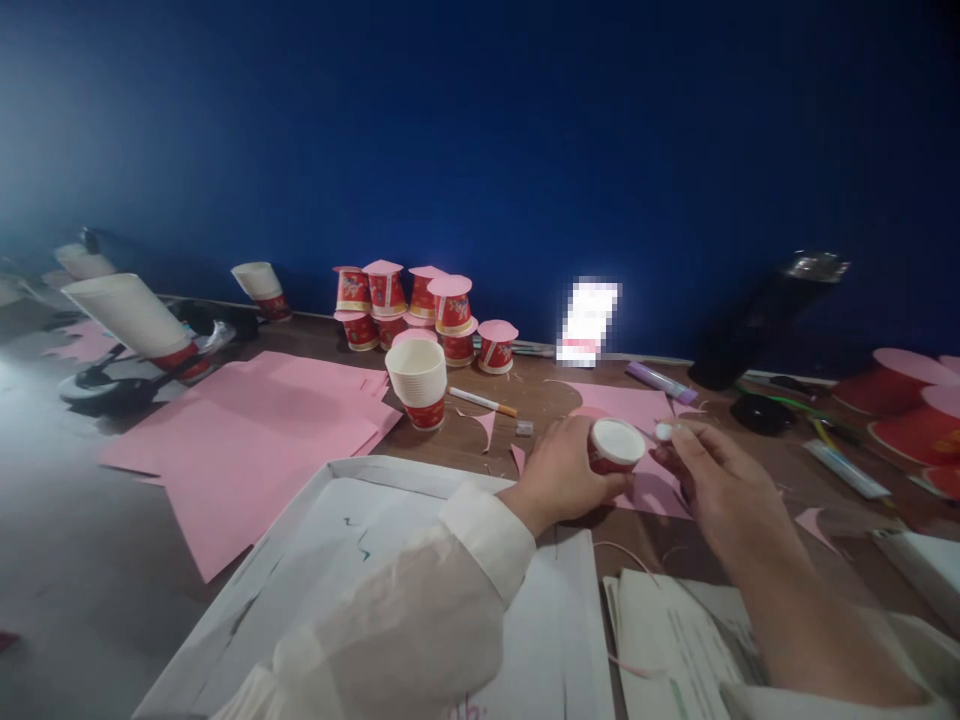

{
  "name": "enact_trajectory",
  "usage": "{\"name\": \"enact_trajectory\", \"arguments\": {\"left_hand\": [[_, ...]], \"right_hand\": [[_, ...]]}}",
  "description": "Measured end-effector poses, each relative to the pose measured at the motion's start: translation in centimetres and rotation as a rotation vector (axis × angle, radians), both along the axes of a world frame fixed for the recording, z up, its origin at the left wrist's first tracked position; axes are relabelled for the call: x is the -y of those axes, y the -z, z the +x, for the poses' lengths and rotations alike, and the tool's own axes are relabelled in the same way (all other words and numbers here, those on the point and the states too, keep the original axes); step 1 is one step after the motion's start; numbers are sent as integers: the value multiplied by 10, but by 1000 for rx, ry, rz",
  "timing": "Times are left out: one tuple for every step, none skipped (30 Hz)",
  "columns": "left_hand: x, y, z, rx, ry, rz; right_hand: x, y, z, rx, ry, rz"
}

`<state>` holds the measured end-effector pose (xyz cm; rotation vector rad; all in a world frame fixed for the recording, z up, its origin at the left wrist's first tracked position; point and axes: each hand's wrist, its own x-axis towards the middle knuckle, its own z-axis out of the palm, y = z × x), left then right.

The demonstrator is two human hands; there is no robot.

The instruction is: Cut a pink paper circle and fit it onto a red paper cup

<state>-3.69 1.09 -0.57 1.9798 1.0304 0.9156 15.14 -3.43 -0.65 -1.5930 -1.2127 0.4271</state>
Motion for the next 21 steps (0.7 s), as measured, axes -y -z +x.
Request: {"name": "enact_trajectory", "arguments": {"left_hand": [[0,0,0,2,1,-3],[0,-1,0,4,7,-3],[0,-1,-1,8,14,-4],[0,-1,-1,13,20,-3],[0,-1,-1,16,23,-3],[0,-1,-1,17,25,-2],[0,-1,-2,17,25,0],[0,-1,-2,16,26,2],[0,-1,-2,14,30,5],[-1,0,-1,10,34,5],[-1,0,-1,5,36,3],[-1,0,-1,-2,35,0],[-1,0,-1,-9,35,-4],[-1,0,-1,-13,35,-7],[0,0,-1,-15,36,-8],[0,-1,-1,-15,37,-7],[0,-1,-1,-12,35,-7],[0,-2,-1,-10,30,-7],[1,-2,-2,-6,23,-8],[1,-3,-2,-4,17,-8],[1,-3,-2,-2,16,-8]], "right_hand": [[1,-3,-2,3,1,-35],[1,-7,-4,27,4,-69],[3,-10,-7,70,8,-86],[3,-13,-9,114,3,-89],[4,-16,-10,152,-6,-82],[4,-17,-11,175,-19,-68],[5,-18,-12,190,-34,-53],[4,-18,-12,201,-46,-39],[4,-17,-12,212,-56,-30],[4,-17,-12,224,-64,-25],[4,-17,-12,235,-68,-25],[4,-17,-11,245,-67,-27],[4,-17,-11,257,-61,-29],[4,-18,-11,271,-56,-32],[4,-18,-10,285,-53,-36],[3,-17,-10,297,-49,-40],[3,-17,-9,306,-41,-42],[2,-15,-7,316,-31,-46],[1,-14,-5,323,-18,-52],[0,-12,-4,322,0,-62],[0,-11,-2,313,17,-77]]}}
